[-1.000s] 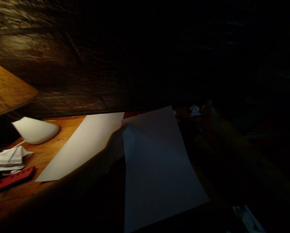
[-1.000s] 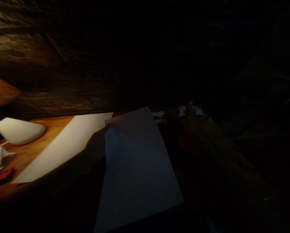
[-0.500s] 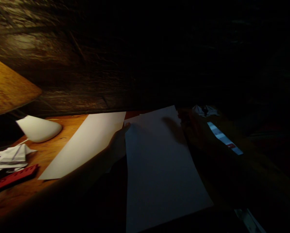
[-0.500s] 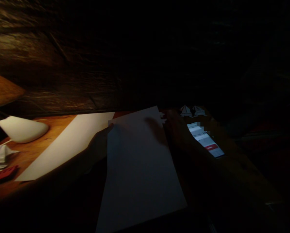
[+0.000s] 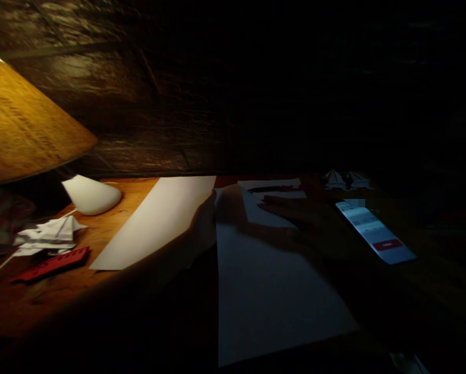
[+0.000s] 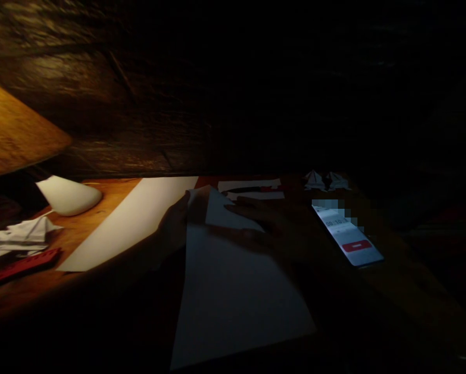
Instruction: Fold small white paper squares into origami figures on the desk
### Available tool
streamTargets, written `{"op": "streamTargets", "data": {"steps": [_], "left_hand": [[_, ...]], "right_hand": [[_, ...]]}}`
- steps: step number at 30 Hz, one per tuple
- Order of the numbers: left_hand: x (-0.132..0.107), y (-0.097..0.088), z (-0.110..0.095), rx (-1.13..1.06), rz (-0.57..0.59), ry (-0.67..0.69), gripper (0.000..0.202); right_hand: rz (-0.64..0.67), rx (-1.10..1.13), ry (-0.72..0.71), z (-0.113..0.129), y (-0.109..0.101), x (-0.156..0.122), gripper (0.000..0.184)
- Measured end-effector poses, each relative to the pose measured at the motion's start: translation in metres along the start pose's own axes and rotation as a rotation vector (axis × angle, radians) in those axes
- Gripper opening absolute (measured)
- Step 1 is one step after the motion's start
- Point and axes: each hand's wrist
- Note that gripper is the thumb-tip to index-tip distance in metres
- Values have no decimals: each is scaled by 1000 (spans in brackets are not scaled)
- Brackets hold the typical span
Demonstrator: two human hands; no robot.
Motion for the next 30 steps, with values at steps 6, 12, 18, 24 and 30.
{"op": "streamTargets", "data": {"steps": [6, 12, 18, 24, 30], "left_hand": [[-2, 13, 4, -46, -71, 18, 56], [-5, 26, -1, -16, -63, 13, 51], [-5, 26, -5, -6, -46, 42, 53], [-7, 36, -8, 67, -149, 228, 46], [-11, 42, -28, 488, -228, 902, 29]], "right_hand": [[154, -148, -16, 24, 9, 6, 48], [205, 133, -15, 27, 20, 0, 45], [228, -21, -145, 24, 26, 3, 95], [206, -61, -119, 19, 28, -5, 94], [152, -98, -84, 21, 25, 1, 58]]}}
Point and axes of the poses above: each hand's wrist, its own x-axis towards the middle knuckle, its own y-axis out of the palm, z = x × y, and after that the axes turned 11 degrees about -x, right-handed
